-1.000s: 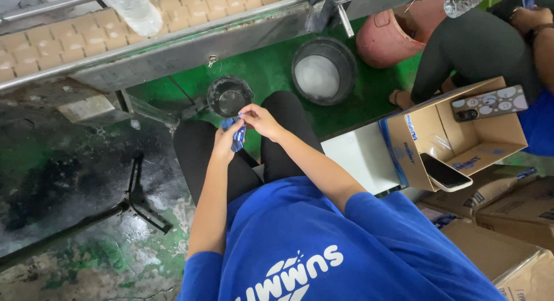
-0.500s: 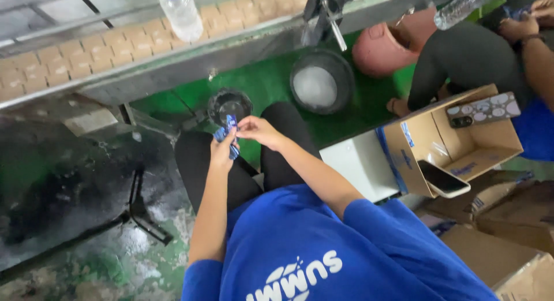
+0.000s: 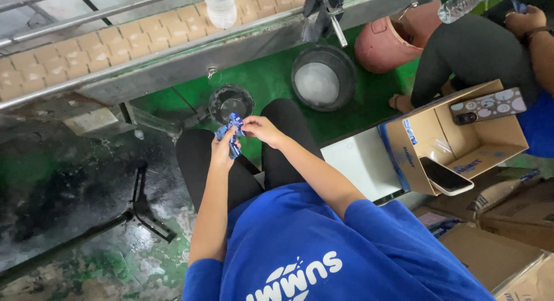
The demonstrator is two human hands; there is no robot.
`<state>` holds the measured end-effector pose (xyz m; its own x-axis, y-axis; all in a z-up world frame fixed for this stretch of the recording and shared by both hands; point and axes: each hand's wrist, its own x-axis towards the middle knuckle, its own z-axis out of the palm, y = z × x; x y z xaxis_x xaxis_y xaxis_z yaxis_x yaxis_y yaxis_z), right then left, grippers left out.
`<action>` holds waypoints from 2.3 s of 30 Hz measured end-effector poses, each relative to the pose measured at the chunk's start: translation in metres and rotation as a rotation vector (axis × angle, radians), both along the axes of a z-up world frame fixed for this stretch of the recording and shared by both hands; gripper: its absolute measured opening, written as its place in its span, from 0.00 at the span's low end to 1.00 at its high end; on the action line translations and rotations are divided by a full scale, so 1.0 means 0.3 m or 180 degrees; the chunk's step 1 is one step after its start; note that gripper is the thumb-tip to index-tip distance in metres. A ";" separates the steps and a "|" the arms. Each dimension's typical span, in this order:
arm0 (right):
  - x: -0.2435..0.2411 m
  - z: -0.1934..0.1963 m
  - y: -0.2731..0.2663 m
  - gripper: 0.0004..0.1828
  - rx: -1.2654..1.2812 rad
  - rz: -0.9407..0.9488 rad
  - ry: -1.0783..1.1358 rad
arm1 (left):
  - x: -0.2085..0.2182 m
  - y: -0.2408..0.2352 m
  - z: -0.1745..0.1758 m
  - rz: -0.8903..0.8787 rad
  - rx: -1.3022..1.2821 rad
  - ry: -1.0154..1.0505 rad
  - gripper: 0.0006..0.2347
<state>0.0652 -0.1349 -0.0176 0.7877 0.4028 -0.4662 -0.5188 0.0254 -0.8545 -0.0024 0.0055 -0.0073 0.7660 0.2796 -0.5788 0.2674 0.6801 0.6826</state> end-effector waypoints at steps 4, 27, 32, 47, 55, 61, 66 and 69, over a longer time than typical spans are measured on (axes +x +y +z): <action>-0.003 0.010 0.000 0.09 -0.0011 -0.0081 -0.0087 | 0.008 0.004 -0.034 -0.0027 -0.0014 0.0053 0.10; 0.038 -0.020 -0.001 0.09 -0.0008 -0.0609 0.0197 | 0.016 -0.009 -0.144 -0.0429 0.0351 0.0390 0.11; 0.033 -0.009 -0.004 0.09 -0.0120 -0.0524 0.0158 | 0.012 -0.006 -0.115 -0.0448 0.0384 0.0420 0.10; 0.034 0.031 0.016 0.10 -0.0268 -0.0509 -0.0030 | 0.025 -0.007 -0.080 -0.0474 0.0214 0.0567 0.10; 0.021 0.077 0.005 0.10 -0.0155 -0.0390 -0.0234 | 0.032 0.000 -0.116 -0.0404 0.0030 0.0628 0.08; 0.027 0.049 -0.001 0.08 0.0130 -0.0580 -0.0072 | 0.033 -0.001 -0.121 -0.0621 0.0093 0.0613 0.08; 0.019 0.050 0.004 0.05 0.0072 -0.0785 -0.0119 | 0.034 -0.015 -0.158 -0.0710 0.0109 0.0460 0.06; 0.029 0.035 0.001 0.05 0.0124 -0.0865 -0.0176 | 0.032 -0.016 -0.120 -0.0805 0.0181 0.0349 0.06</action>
<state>0.0738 -0.1346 -0.0070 0.8931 0.1900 -0.4079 -0.4411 0.1906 -0.8770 0.0074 0.0008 -0.0434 0.7493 0.1219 -0.6509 0.4983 0.5437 0.6754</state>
